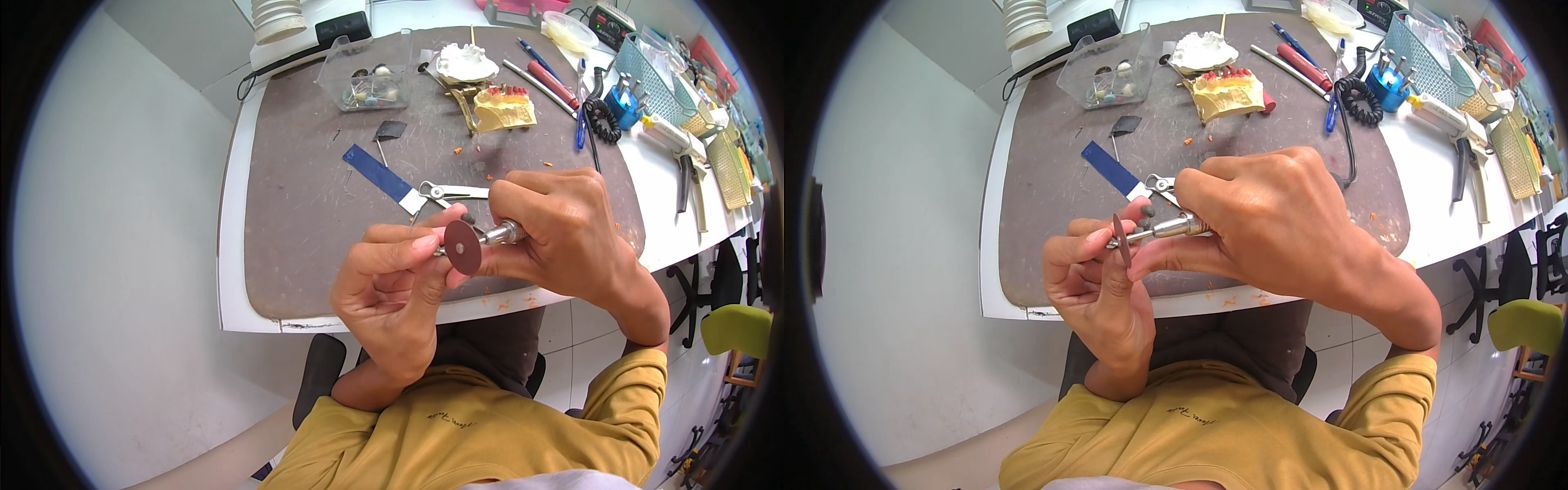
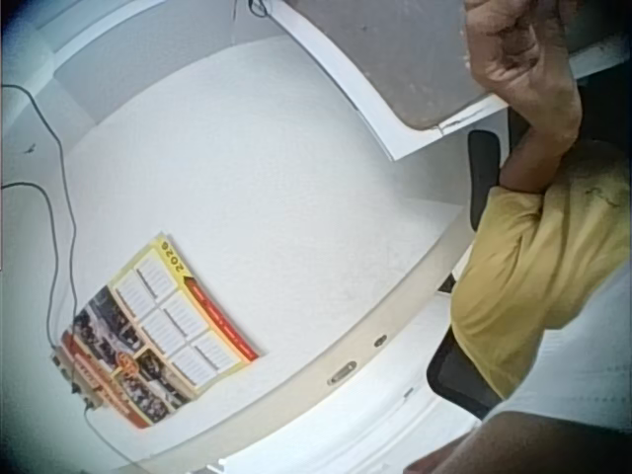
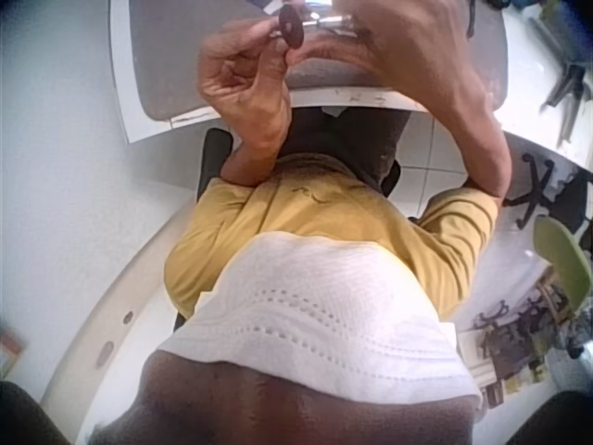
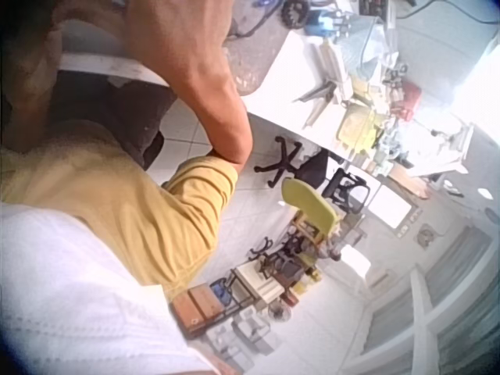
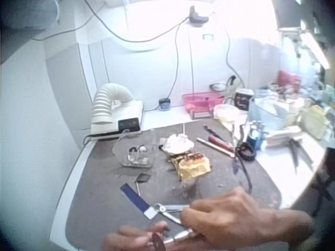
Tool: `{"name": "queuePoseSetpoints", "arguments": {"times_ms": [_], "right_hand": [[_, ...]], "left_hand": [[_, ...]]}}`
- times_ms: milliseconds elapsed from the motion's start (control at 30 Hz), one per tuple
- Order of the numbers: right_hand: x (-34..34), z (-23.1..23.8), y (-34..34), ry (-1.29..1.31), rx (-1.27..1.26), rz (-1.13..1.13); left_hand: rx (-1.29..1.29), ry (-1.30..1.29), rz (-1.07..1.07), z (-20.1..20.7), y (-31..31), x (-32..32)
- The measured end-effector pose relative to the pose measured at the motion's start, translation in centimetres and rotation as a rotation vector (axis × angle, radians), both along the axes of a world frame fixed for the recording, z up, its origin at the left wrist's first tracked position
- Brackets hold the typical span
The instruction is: The person uses a rotary grinding tool to shape a small gray dental appliance held in their left hand. They repeatedly switch to a metal caliper to measure the appliance's dimensions, then resume grinding. The process involves precise manipulation of the tool and the object to achieve a specific form.
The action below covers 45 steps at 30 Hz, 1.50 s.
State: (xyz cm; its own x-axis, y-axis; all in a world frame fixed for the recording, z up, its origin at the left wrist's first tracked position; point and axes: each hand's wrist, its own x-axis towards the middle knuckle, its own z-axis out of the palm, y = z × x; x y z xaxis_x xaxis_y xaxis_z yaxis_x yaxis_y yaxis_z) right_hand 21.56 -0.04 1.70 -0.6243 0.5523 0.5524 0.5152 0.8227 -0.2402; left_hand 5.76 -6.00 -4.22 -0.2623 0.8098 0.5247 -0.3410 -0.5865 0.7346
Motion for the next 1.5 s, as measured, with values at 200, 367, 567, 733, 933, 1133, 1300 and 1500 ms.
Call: {"name": "queuePoseSetpoints", "arguments": {"times_ms": [200,367,567,733,933,1133,1300,1500], "right_hand": [[0.15,-0.01,0.06,0.0,0.0,-0.008],[0.06,-0.02,0.03,0.003,-0.003,-0.015],[0.12,-0.01,0.04,0.0,-0.005,0.005],[0.15,0.19,0.01,-0.001,-0.015,-0.005],[0.16,0.05,0.04,0.017,-0.007,-0.027],[0.21,0.09,0.06,-0.006,-0.005,-0.009],[0.18,0.1,-0.01,-0.006,-0.033,0.001],[0.21,0.09,0.02,0.004,-0.016,0.005]], "left_hand": [[0.004,-0.007,-0.002,0.06,-0.01,0.1],[0.005,0.007,0.005,0.0,-0.07,0.0],[0.005,-0.007,-0.001,0.03,-0.1,0.14],[0.009,0.007,0.009,0.01,-0.07,0.12],[-0.052,-0.008,0.017,0.44,-0.21,0.19],[-0.031,-0.03,-0.01,0.38,-0.07,0.22],[-0.022,-0.033,-0.009,0.25,-0.03,0.19],[-0.023,-0.023,-0.016,0.15,-0.05,0.1]]}}
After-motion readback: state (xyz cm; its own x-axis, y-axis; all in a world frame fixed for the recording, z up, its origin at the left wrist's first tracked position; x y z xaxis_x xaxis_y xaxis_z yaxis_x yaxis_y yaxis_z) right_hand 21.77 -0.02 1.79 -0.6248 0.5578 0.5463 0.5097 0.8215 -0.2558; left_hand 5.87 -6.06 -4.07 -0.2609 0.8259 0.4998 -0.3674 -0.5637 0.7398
